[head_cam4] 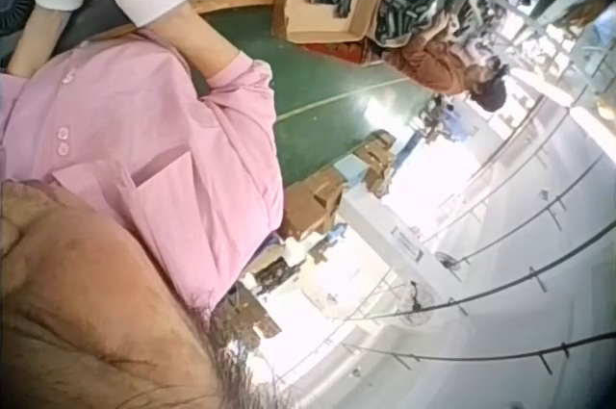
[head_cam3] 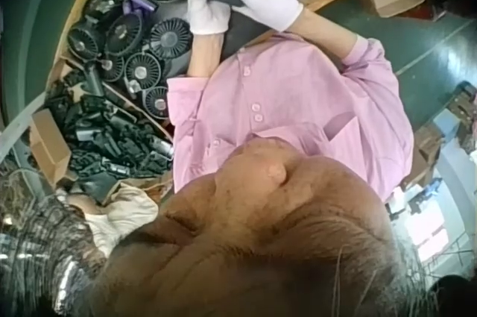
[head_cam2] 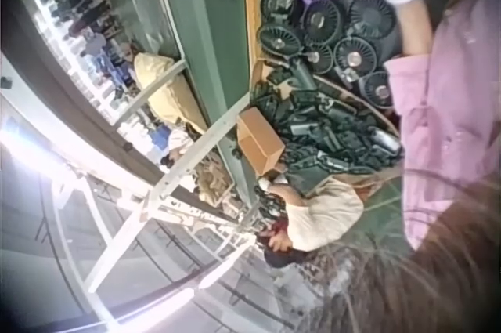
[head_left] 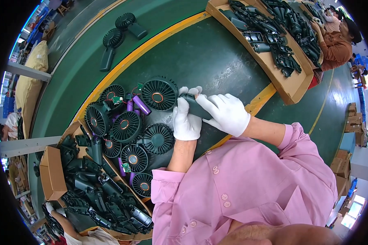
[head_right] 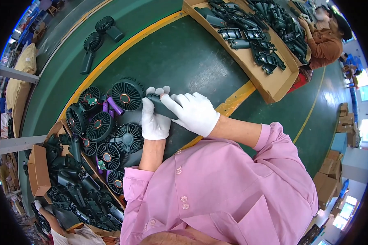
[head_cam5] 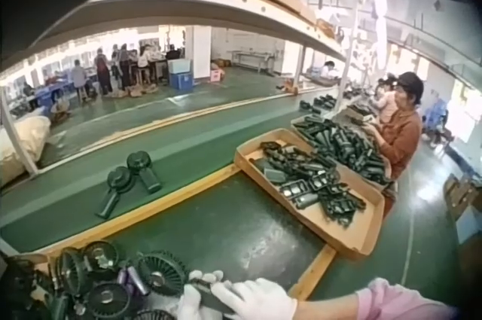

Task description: The person assembles portable mini fans by inserting batteries and fan head assemblies into handle casings and snapping the covers closed by hand. They place the assembled fans onto the conveyor belt.

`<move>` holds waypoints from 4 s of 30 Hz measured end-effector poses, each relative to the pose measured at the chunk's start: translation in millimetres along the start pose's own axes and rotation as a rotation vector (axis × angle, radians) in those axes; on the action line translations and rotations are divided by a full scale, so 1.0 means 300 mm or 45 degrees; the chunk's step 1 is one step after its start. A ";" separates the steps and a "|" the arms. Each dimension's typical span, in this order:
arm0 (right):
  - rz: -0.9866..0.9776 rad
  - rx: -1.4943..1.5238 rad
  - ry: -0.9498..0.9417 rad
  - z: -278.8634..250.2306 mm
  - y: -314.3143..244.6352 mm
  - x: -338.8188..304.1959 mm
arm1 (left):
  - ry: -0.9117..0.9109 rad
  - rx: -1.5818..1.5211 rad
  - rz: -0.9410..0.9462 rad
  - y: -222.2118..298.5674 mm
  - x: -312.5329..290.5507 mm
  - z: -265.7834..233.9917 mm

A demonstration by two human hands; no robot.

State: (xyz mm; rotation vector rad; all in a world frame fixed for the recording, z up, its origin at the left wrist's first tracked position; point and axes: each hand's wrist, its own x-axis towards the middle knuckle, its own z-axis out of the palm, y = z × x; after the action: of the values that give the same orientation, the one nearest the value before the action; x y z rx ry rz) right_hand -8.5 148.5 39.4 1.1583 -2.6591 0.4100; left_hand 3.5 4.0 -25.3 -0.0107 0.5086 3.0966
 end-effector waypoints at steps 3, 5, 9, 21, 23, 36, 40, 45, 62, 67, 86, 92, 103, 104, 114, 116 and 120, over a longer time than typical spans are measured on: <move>-0.039 -0.039 -0.009 -0.022 0.016 0.008 | 0.059 -0.074 -0.069 -0.002 0.003 -0.014; -0.061 -0.040 -0.022 -0.042 0.025 0.019 | 0.099 -0.063 -0.052 0.001 0.001 -0.006; -0.069 -0.012 0.011 -0.048 0.011 0.014 | 0.142 -0.036 -0.070 0.003 -0.010 0.000; -0.037 -0.079 -0.286 -0.021 0.039 0.017 | 0.442 0.361 -0.036 -0.022 0.012 0.020; -0.079 -0.032 -0.289 -0.022 0.067 0.025 | 0.242 0.406 -0.026 -0.040 0.009 0.019; 0.258 0.687 -0.794 -0.134 0.124 0.096 | -0.004 1.389 0.048 -0.048 -0.029 -0.002; 0.261 0.646 -0.887 -0.143 0.128 0.098 | -0.027 1.413 -0.018 -0.049 -0.037 -0.003; 0.074 0.298 -0.593 -0.038 0.081 -0.014 | -0.099 0.833 -0.121 -0.113 -0.054 -0.027; 0.002 0.321 -0.582 -0.025 0.094 -0.043 | 0.117 1.021 -0.012 -0.091 -0.059 0.028; 0.060 0.327 -0.481 -0.058 0.077 -0.020 | 0.118 1.297 0.185 -0.114 -0.063 0.013; 0.030 0.240 -0.582 -0.039 0.071 -0.056 | 0.126 0.928 -0.040 -0.142 -0.082 0.037; 0.004 0.376 -0.670 -0.029 0.082 -0.041 | 0.276 0.494 -0.055 -0.107 -0.065 0.029; 0.329 0.686 -0.677 -0.065 0.086 0.064 | 0.025 0.261 -0.071 -0.026 -0.044 0.004; 0.360 0.687 -0.722 -0.052 0.077 0.064 | 0.077 0.244 -0.142 -0.019 -0.050 0.014; 0.313 0.580 -0.680 -0.007 0.073 0.058 | -0.059 0.318 -0.146 -0.011 -0.057 -0.004; 0.329 0.568 -0.698 -0.018 0.062 0.066 | -0.023 0.342 -0.127 -0.008 -0.062 -0.002; 0.319 0.594 -0.639 0.009 0.075 0.063 | -0.018 0.341 -0.120 -0.025 -0.062 -0.021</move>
State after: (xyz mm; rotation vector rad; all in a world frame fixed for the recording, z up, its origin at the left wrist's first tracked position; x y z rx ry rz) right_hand -38.0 149.3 39.0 1.1666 -3.2800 0.9347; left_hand 22.2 9.1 -33.5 -0.0113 0.8893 2.9094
